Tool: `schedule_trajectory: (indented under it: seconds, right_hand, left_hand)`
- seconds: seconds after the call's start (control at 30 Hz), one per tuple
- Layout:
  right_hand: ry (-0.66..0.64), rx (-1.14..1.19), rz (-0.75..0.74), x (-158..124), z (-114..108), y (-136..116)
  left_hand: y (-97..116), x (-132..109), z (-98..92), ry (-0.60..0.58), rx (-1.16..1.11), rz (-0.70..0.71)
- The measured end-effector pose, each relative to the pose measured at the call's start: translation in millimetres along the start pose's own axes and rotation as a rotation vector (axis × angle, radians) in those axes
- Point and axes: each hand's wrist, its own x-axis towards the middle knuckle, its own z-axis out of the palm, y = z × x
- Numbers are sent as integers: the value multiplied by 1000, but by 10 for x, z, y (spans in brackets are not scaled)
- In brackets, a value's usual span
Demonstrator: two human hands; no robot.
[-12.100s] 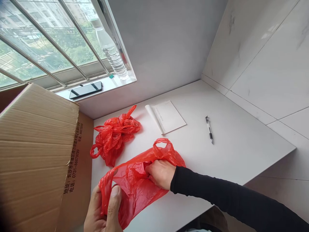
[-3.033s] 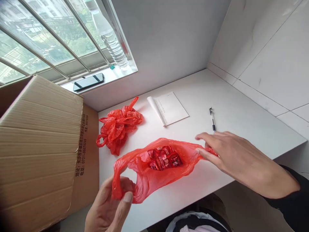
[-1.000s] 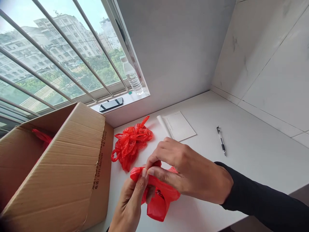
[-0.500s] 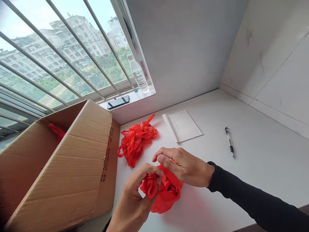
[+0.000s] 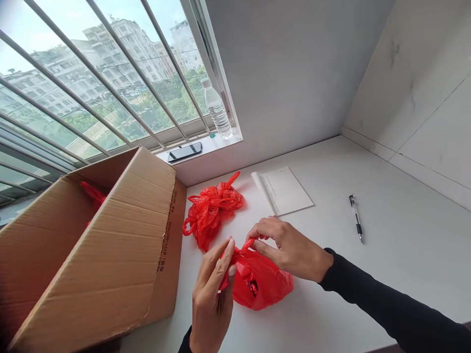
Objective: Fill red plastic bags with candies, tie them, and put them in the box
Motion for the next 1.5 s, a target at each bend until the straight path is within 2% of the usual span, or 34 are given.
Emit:
schedule_trajectory:
  seconds: [0.1, 0.2, 0.27, 0.3, 0.37, 0.43, 0.5, 0.63, 0.7, 0.83, 0.93, 1.03, 1.2, 1.27, 1.37, 1.5]
  right_hand:
    - [48, -135, 134, -171, -75, 213]
    - [47, -226, 300, -365, -94, 492]
    - [65, -230, 357, -448, -26, 598]
    - [96, -207, 364, -470, 41, 618]
    - [186, -140, 338, -489, 240, 620]
    - [241, -97, 272, -498, 512, 630]
    - [222, -130, 196, -512, 820, 703]
    - [138, -257, 15, -555, 1327, 1009]
    - [139, -334, 3, -573, 1455, 1158]
    - [186, -450, -6, -573, 1555, 1329]
    - [188, -426, 22, -553, 1577, 1349]
    - [188, -285, 94, -521, 1478, 1260]
    - [292, 48, 312, -406, 1003, 944]
    - [366, 135, 330, -358, 834, 829]
    - [436, 197, 330, -322, 714, 689]
    - [421, 254, 289, -350, 687, 511]
  left_hand:
    - [-186, -354, -38, 27, 3, -146]
    - [-372, -697, -80, 51, 13, -422]
    - [-400, -817, -62, 78, -38, -586]
    - [-375, -839, -33, 87, -80, -619]
    - [-275, -827, 68, 70, -147, -570]
    - [-183, -779, 207, -57, -127, -442]
    - [-160, -732, 347, -187, -44, -366]
    - [-229, -721, 536, -222, 48, -408]
    - [-249, -742, 596, -221, 62, -441]
    - [-285, -767, 692, -229, 30, -464]
    - [-324, -765, 722, -228, -15, -468]
    - [-343, -733, 664, -199, -60, -481]
    - [-347, -581, 400, 81, -331, -646]
    - [-374, -502, 327, 101, -399, -699]
    - [-398, -398, 324, 21, -415, -664]
    - [-334, -286, 386, -254, -187, -371]
